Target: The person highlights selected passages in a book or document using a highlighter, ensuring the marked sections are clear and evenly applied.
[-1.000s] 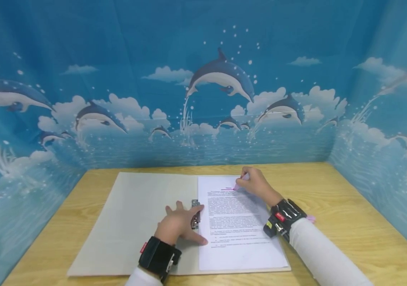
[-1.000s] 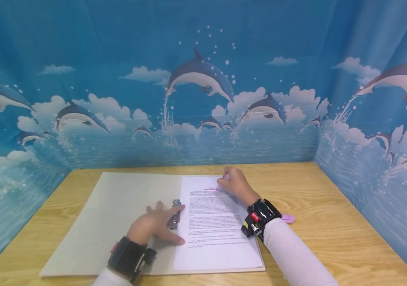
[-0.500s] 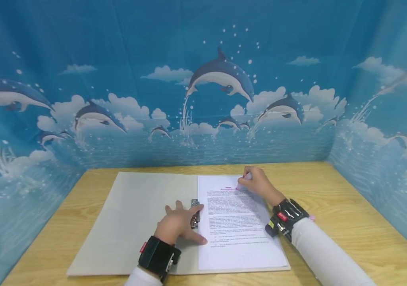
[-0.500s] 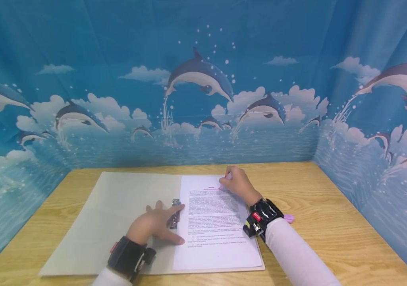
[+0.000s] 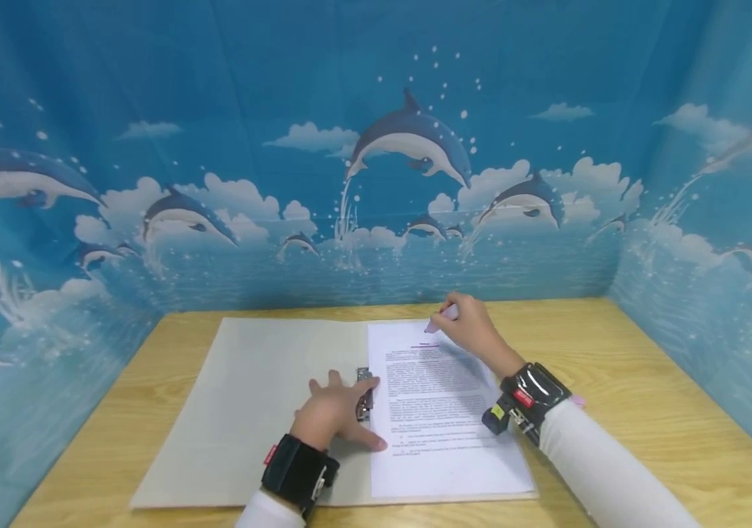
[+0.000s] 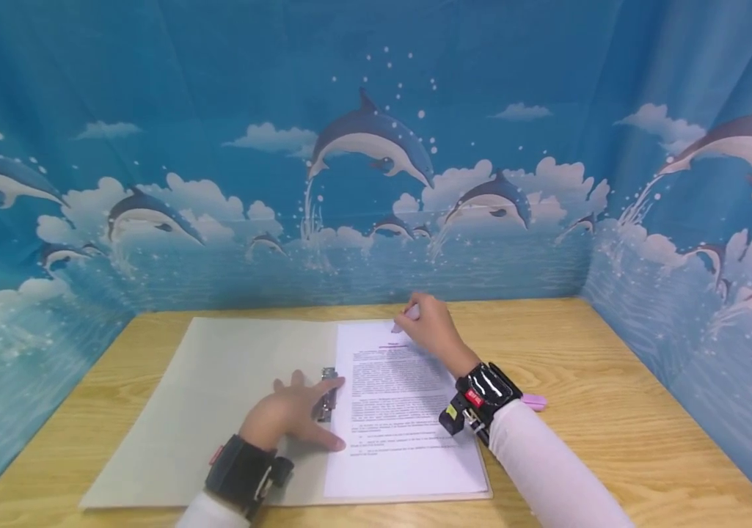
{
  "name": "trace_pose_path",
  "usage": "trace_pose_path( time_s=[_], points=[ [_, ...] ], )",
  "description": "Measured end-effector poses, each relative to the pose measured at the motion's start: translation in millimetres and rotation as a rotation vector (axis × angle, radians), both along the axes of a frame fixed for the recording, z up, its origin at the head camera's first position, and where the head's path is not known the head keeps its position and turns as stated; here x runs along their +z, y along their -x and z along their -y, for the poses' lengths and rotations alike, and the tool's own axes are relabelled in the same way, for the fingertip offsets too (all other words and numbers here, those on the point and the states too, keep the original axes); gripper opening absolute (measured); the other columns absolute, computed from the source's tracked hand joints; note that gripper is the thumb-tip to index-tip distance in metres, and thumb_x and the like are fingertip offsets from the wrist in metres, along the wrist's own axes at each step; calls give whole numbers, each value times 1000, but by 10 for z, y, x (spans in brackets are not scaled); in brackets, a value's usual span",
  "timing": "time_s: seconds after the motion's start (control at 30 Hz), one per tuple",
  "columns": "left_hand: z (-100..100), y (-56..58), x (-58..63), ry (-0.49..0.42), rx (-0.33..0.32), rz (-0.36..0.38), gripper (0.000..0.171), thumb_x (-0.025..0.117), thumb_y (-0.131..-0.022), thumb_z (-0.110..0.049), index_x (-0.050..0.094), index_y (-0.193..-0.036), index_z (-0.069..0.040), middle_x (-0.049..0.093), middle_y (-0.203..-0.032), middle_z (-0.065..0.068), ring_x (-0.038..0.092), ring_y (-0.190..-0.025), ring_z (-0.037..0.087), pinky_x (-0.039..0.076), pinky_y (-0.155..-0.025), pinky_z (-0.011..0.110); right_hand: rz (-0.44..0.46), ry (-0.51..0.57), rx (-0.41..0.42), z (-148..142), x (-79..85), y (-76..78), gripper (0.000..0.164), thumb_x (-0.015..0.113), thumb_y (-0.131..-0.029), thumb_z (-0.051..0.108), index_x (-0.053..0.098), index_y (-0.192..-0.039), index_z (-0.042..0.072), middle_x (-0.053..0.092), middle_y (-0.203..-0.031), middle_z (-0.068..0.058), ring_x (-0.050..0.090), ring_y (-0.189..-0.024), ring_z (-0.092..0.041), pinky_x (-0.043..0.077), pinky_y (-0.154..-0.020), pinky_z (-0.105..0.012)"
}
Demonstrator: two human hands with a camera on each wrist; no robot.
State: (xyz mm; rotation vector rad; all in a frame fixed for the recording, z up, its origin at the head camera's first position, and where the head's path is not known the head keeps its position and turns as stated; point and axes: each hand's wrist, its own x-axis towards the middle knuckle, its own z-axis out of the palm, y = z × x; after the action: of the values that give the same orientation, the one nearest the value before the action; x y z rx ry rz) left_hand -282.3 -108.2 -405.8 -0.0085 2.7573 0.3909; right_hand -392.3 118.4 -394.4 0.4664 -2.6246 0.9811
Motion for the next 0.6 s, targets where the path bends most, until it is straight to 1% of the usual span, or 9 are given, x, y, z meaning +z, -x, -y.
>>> trace_pose_path(
  time_s=[0.07, 0.13, 0.23, 0.33, 0.4, 0.5, 0.6],
  points=[
    [-8, -4, 11, 4, 1, 6, 106, 82, -45, -60, 41, -139, -37, 21, -152, 29, 14, -132, 60, 32, -88, 81, 32, 0, 34, 99, 53, -50, 18, 65, -83, 21, 58, -76, 5, 65, -74, -13, 51, -56, -17, 44, -47, -30],
    [-8, -7, 33, 7, -1, 10, 105, 81, -45, -60, 41, -140, -38, 20, -152, 29, 13, -132, 59, 31, -89, 81, 66, -11, 74, 203, 70, -86, 23, 65, -84, 26, 58, -78, 6, 65, -73, -11, 53, -56, -16, 45, -47, -29],
    [4, -15, 68, 7, -16, 15, 105, 81, -46, -60, 39, -140, -38, 20, -152, 29, 13, -132, 60, 31, -89, 81, 78, -10, 131, 337, 41, -113, 23, 68, -83, 27, 59, -78, 6, 67, -70, -9, 54, -54, -13, 46, -47, -28],
    [13, -20, 75, 3, -32, 12, 105, 80, -47, -61, 39, -140, -38, 19, -152, 30, 14, -132, 60, 31, -89, 81, 47, -12, 157, 435, -25, -116, 18, 70, -79, 20, 59, -74, 7, 67, -65, -8, 54, -52, -11, 48, -47, -28],
    [18, -26, 69, 3, -36, 10, 104, 80, -47, -61, 39, -140, -38, 19, -152, 30, 14, -132, 60, 31, -90, 81, 23, -17, 157, 487, -73, -112, 14, 70, -75, 15, 60, -71, 7, 66, -63, -7, 54, -51, -11, 48, -47, -28],
    [29, -32, 56, 6, -32, 6, 104, 80, -46, -62, 39, -140, -39, 19, -153, 29, 14, -132, 59, 30, -91, 81, -6, -30, 153, 553, -134, -110, 11, 70, -71, 12, 60, -68, 8, 66, -62, -6, 52, -51, -9, 48, -47, -27],
    [39, -37, 54, 9, -26, 6, 104, 80, -46, -62, 39, -140, -39, 19, -153, 28, 13, -133, 58, 30, -92, 81, -11, -24, 164, 606, -167, -118, 11, 70, -70, 10, 59, -67, 7, 65, -61, -6, 50, -51, -9, 47, -48, -26]
  ],
)
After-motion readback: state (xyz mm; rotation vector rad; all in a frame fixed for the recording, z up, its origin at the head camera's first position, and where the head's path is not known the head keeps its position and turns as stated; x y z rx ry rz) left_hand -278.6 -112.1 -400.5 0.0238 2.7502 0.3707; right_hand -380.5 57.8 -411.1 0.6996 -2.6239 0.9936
